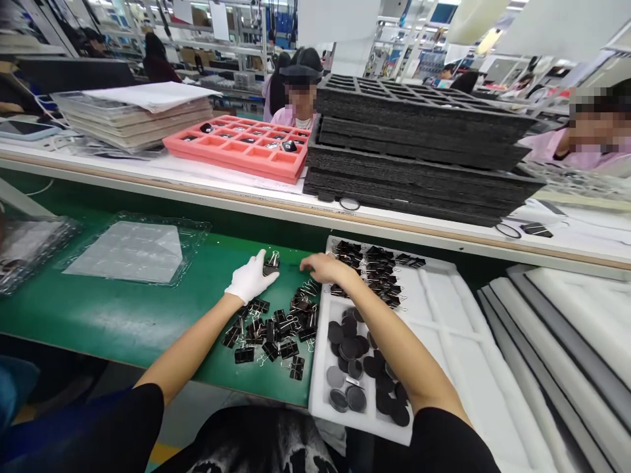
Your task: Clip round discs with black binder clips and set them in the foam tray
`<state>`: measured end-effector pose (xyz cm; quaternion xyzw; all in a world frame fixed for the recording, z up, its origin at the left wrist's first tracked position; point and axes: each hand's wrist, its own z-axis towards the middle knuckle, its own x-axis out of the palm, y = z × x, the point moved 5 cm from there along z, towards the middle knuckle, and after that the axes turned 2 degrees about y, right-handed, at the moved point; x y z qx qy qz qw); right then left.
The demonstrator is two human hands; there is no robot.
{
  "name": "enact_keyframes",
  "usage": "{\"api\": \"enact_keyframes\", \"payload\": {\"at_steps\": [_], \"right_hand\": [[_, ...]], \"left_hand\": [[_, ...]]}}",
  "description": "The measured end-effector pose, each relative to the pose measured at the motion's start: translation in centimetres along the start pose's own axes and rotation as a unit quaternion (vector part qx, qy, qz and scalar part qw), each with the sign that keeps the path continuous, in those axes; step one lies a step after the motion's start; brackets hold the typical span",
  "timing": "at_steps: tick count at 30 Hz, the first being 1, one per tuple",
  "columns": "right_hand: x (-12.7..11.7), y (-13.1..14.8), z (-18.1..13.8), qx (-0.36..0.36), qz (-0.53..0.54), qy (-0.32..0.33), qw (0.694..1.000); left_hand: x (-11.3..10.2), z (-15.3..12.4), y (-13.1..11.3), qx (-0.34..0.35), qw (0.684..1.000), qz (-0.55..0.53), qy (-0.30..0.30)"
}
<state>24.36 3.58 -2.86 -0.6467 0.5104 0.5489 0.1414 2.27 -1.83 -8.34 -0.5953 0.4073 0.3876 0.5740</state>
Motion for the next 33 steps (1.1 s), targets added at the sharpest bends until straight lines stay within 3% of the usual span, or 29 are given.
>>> {"api": "enact_keyframes", "payload": {"at_steps": [3,6,9,11,13,19,23,29,33], "right_hand": [[1.6,0.1,-1.6,-0.019,-0.057,0.029,0.998],[1.7,0.0,-1.2,-0.012,-0.059,0.011,0.998],[0.9,-0.5,0.4,0.038,-0.062,-0.044,0.996],[0.7,-0.6,1.5,0.077,-0.061,-0.073,0.992],[0.9,-0.5,2.4,0.104,-0.051,-0.081,0.990],[1.5,0.4,3.9,0.122,0.000,-0.060,0.991],[1.4,0.5,4.8,0.137,0.013,-0.043,0.990],[0.2,1.4,7.1,0.195,0.107,-0.263,0.939],[2.2,2.1,9.0,0.185,0.103,-0.256,0.943]], "left_hand": [[-1.4,-0.6,0.3,0.017,0.999,0.034,0.005],[-3.2,-0.4,0.0,0.123,0.989,0.082,-0.005],[-3.8,0.2,0.0,0.231,0.963,0.124,0.057],[-3.6,0.6,0.4,0.261,0.949,0.140,0.110],[-3.4,1.0,1.0,0.255,0.946,0.159,0.122],[-2.8,1.0,1.6,0.203,0.962,0.170,0.058],[-2.0,1.3,1.7,0.202,0.963,0.165,0.073],[-1.6,2.9,2.0,0.176,0.974,0.136,0.054],[-1.2,3.4,2.3,0.181,0.976,0.105,0.053]]}}
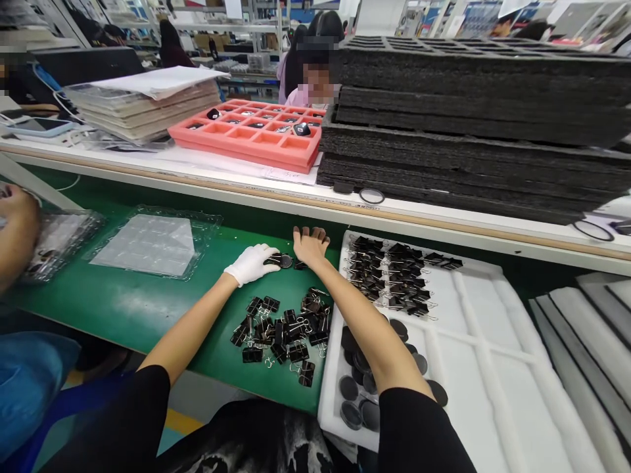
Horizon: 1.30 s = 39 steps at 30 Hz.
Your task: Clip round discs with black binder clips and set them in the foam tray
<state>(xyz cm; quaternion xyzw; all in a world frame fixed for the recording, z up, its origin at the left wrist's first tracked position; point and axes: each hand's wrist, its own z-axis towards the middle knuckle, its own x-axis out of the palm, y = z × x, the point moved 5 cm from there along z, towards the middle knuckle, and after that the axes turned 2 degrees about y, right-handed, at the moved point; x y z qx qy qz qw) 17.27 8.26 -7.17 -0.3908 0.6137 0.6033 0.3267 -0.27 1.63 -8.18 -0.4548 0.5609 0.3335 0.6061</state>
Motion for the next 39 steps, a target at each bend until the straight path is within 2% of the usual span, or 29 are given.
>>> {"api": "enact_keyframes", "payload": {"at_steps": [4,10,18,30,34,37,39], "right_hand": [[1.9,-0.8,0.0,-0.031,-0.011,0.007,0.999],[2.9,-2.9,0.7,-0.009,-0.019,-0.023,1.000],[2.9,-3.4,0.6,0.005,0.013,-0.044,0.999],[3.1,-2.9,0.3,-0.014,0.022,-0.053,0.998],[2.1,-2.0,0.2,-0.036,0.001,-0.063,0.997],[0.2,-1.4,0.6,-0.057,-0.027,-0.025,0.998],[-0.9,-1.3,0.7,-0.085,-0.039,0.060,0.994]], "left_hand": [[0.7,-0.1,0.4,0.000,0.999,-0.027,-0.022],[1.5,0.0,0.4,0.012,0.999,-0.040,-0.030],[1.7,1.1,-0.6,0.030,0.999,-0.042,-0.012],[1.6,1.0,-0.8,0.043,0.998,-0.005,-0.036],[1.5,0.7,-0.6,0.051,0.997,-0.020,-0.048],[1.5,0.5,-0.4,0.058,0.996,-0.039,-0.058],[1.6,0.4,-0.1,0.050,0.995,-0.049,-0.066]]}}
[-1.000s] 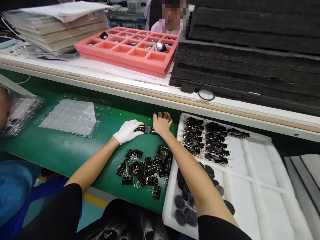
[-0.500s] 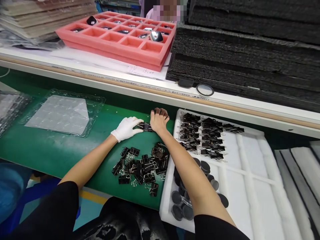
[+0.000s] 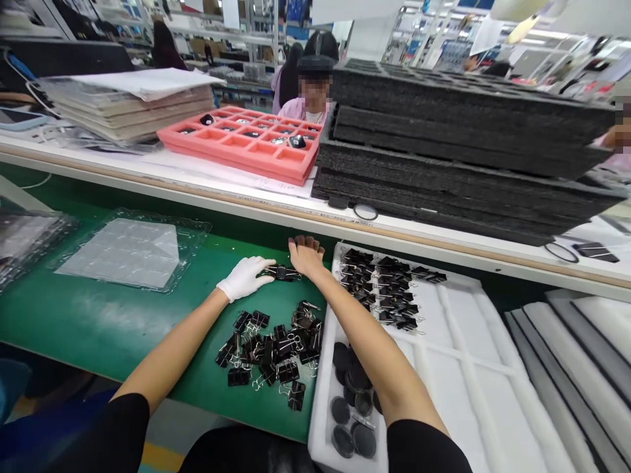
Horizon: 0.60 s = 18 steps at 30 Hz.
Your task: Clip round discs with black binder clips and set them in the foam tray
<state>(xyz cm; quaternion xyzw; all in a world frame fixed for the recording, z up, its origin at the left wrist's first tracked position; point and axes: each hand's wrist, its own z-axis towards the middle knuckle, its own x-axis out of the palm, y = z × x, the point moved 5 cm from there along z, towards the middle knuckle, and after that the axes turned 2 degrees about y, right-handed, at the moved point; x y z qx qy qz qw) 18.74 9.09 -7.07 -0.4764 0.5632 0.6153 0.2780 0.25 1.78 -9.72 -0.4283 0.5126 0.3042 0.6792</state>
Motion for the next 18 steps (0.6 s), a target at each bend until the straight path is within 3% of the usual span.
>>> {"api": "enact_keyframes", "payload": {"at_steps": [4,7,10,13,18], "right_hand": [[-0.6,0.0,-1.6,-0.130,-0.010,0.150,0.980],[-0.2,0.0,-2.9,-0.214,-0.023,0.159,0.963],[0.1,0.1,-3.2,-0.257,-0.028,0.129,0.957],[0.0,0.2,-2.8,-0.245,0.055,0.112,0.962],[1.6,-0.2,-2.7,-0.143,0.283,0.236,0.919]], "left_hand": [[-0.1,0.1,0.6,-0.016,0.997,-0.070,-0.025],[-0.2,0.3,1.2,-0.035,0.991,-0.123,-0.043],[-0.4,0.1,1.5,-0.041,0.989,-0.130,-0.059],[-0.7,-0.5,1.7,-0.055,0.980,-0.173,-0.080],[-0.6,-1.3,1.9,-0.096,0.956,-0.260,-0.091]]}}
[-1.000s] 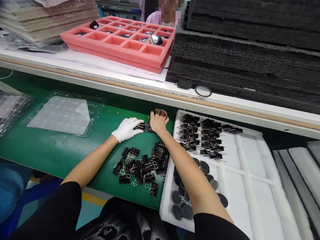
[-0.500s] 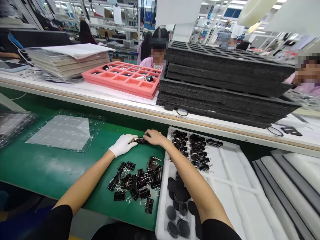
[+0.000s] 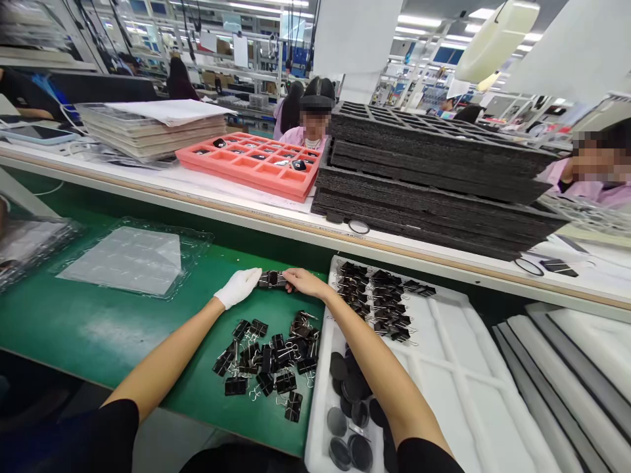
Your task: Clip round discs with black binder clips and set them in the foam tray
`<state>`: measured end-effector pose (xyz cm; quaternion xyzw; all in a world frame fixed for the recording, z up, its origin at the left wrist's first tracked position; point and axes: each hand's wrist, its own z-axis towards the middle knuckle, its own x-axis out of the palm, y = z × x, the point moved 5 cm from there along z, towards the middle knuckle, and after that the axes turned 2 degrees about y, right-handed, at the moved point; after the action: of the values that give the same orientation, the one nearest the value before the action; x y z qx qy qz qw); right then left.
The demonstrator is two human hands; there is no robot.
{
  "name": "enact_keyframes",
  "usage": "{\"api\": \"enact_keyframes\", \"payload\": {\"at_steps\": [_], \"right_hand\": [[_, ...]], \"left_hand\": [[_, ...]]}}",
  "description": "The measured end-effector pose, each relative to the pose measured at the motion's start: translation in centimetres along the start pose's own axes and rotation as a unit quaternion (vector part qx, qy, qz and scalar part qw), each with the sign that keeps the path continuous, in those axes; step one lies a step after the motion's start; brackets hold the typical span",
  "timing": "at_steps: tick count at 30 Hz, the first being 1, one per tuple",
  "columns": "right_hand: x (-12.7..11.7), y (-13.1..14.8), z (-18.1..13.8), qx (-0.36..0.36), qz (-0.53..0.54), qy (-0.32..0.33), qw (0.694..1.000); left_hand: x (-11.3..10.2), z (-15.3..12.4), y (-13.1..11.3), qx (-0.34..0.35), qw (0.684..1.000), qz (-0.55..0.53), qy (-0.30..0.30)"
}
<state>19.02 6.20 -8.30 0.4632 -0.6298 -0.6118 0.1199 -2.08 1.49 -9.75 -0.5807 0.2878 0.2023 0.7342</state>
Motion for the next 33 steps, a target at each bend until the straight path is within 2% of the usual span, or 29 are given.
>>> {"api": "enact_keyframes", "payload": {"at_steps": [5,12,17,21,24,28,30,33], "right_hand": [[1.3,-0.4,0.1,-0.003,0.043,-0.021,0.999],[2.1,-0.4,0.2,-0.003,0.027,-0.061,0.998],[1.3,0.9,-0.7,-0.014,-0.024,-0.110,0.994],[0.8,3.6,-2.9,-0.041,-0.178,-0.099,0.978],[-0.2,5.8,-6.8,-0.082,-0.317,-0.122,0.937],[-3.4,6.3,-15.1,-0.126,-0.364,-0.202,0.900],[-6.4,4.5,-19.9,-0.123,-0.361,-0.280,0.881],[-11.9,-1.0,-26.3,-0.049,-0.354,-0.396,0.846]], "left_hand": [[0.0,0.0,0.0,-0.024,0.998,-0.050,-0.028],[-0.2,0.0,0.0,-0.053,0.994,-0.081,-0.043],[-0.4,-0.5,-0.4,-0.039,0.996,-0.081,0.004],[0.3,-0.7,0.0,-0.003,0.992,-0.110,0.061],[0.5,-0.5,0.2,0.046,0.985,-0.150,0.069],[0.4,-0.2,0.0,0.051,0.992,-0.085,0.073],[0.3,-0.1,-0.3,0.041,0.995,-0.038,0.080],[0.0,0.1,-0.9,0.034,0.996,-0.025,0.075]]}}
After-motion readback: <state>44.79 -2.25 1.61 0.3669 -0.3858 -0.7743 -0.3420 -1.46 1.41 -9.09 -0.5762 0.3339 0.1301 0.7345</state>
